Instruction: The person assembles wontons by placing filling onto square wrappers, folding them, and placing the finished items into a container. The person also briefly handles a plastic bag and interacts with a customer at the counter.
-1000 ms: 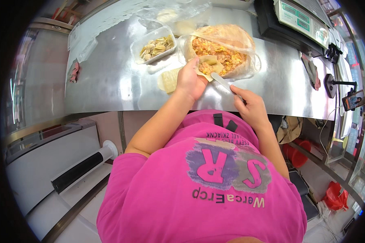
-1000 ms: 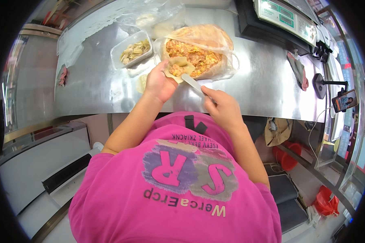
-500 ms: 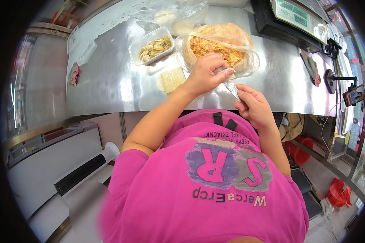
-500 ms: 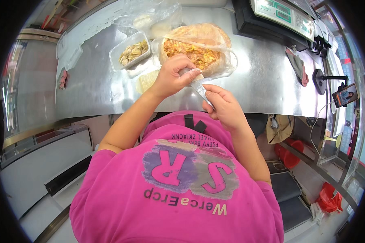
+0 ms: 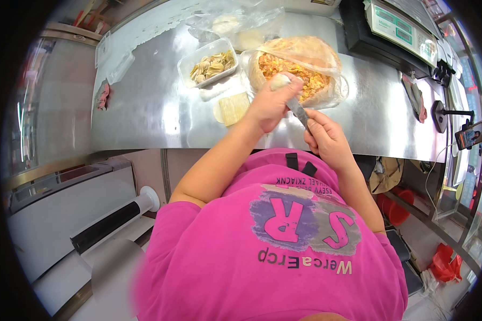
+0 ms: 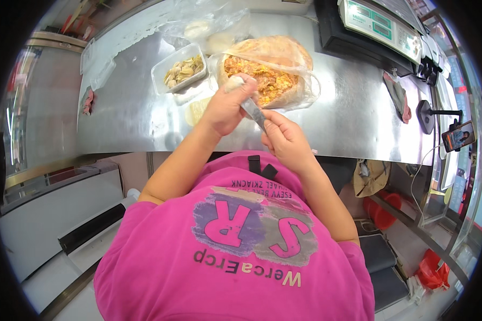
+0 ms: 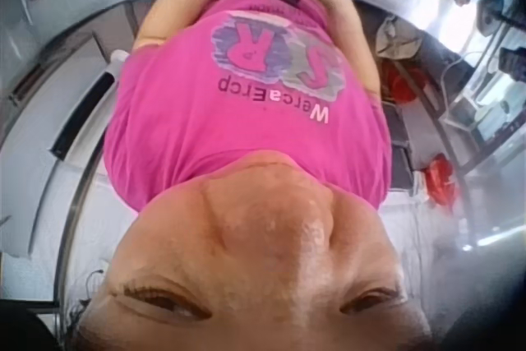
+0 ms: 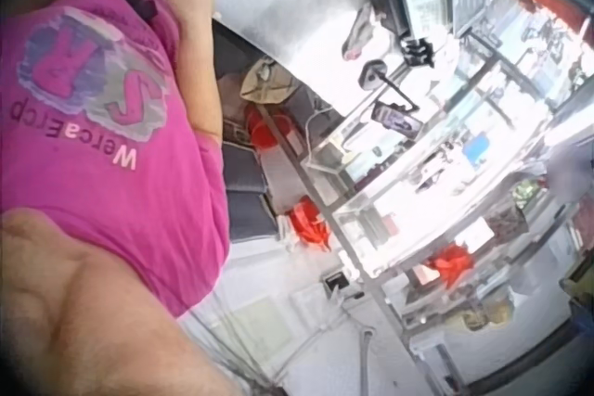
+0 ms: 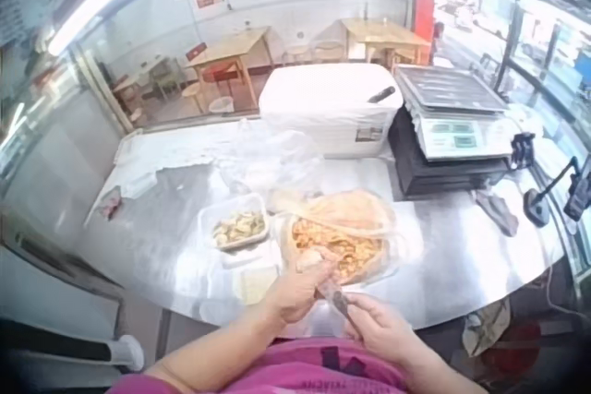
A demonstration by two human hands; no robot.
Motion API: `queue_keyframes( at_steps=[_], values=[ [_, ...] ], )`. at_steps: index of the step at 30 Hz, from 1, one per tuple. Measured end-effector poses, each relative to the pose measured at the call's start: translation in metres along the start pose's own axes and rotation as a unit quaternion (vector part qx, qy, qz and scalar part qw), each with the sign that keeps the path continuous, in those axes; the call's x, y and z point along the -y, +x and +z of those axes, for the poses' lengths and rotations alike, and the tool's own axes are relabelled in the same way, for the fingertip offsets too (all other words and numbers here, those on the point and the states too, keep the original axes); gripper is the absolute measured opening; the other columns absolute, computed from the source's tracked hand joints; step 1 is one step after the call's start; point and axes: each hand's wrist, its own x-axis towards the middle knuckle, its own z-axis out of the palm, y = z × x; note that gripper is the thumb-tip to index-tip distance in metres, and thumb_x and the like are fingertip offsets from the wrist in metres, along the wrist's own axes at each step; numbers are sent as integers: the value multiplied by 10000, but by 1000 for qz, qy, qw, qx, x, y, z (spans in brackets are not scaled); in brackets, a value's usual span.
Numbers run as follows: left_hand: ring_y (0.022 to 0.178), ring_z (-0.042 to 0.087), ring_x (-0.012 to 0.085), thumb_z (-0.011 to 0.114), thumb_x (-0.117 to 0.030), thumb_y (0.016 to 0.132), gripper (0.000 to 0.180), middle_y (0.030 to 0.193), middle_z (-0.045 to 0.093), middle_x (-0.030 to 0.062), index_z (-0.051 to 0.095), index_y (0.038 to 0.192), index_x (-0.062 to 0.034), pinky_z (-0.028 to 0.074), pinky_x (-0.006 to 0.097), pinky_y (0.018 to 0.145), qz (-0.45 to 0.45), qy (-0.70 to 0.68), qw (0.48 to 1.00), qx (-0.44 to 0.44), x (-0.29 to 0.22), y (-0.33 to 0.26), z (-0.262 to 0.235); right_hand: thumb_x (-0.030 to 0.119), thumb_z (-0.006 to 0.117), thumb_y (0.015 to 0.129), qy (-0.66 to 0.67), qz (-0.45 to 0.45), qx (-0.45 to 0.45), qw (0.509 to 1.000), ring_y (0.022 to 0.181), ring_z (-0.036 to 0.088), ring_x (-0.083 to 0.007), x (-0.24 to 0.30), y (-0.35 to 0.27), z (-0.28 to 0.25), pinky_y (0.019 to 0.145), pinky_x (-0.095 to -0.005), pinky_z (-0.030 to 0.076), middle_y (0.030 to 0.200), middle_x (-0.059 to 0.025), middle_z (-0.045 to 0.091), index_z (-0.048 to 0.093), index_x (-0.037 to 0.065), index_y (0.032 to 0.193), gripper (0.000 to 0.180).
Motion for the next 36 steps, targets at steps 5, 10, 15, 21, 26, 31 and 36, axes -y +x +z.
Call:
queue_keyframes(
  at_steps=[5, 10, 15, 21, 26, 31, 36],
  values=[
    [596, 510, 131, 577, -166, 853, 134, 650, 530, 20, 559, 776, -57, 450, 285, 599, 60, 82, 983, -155, -49, 11, -59, 175, 454, 897, -70, 2, -106, 992, 496, 348, -10, -5, -16, -56, 432, -166, 255, 604, 85, 409, 537, 73, 1121, 260],
    [531, 499, 120, 614, -240, 803, 257, 588, 569, 60, 625, 708, -2, 412, 309, 518, 206, 585, 732, -282, -88, 33, -151, 211, 556, 871, -66, -198, -362, 909, 476, 304, -2, 6, -56, -149, 421, -182, 208, 568, 75, 386, 554, 55, 790, 175],
    [948, 540, 344, 636, -256, 761, 359, 988, 569, 248, 583, 918, 62, 428, 393, 805, 181, 784, 517, -292, -98, 38, -235, 244, 440, 930, -163, -379, -547, 728, 616, 427, -48, 33, -92, -277, 546, -197, 318, 683, 27, 457, 572, 8, 964, 272],
    [1152, 392, 341, 636, -176, 761, 265, 1216, 415, 209, 532, 924, 6, 305, 397, 968, 240, 805, 505, -197, -101, 37, -226, 181, 381, 937, -306, -413, -692, 507, 922, 577, -201, 71, -154, -408, 819, -299, 410, 1050, -134, 532, 509, 5, 1126, 288],
    [1158, 391, 339, 619, -110, 765, 196, 1202, 422, 197, 528, 907, -11, 319, 396, 959, 180, 792, 536, -230, -86, -8, -204, 162, 383, 927, -363, -386, -746, 403, 1000, 502, -259, 90, -152, -453, 881, -348, 377, 1045, -163, 533, 548, 13, 1068, 263],
    [1151, 400, 340, 605, -80, 773, 168, 1201, 426, 191, 524, 901, -7, 328, 400, 952, 179, 795, 530, -236, -80, -31, -184, 183, 412, 923, -386, -428, -715, 396, 1028, 479, -278, 115, -147, -467, 897, -350, 364, 1025, -153, 540, 544, 7, 1048, 253],
    [1139, 415, 341, 599, -70, 776, 158, 1217, 425, 192, 526, 903, -12, 334, 401, 948, 212, 789, 529, -231, -78, -43, -165, 122, 411, 927, -221, -528, -671, 471, 927, 565, -187, 139, -143, -445, 839, -265, 428, 1031, -128, 543, 542, 15, 1019, 193]
  ],
)
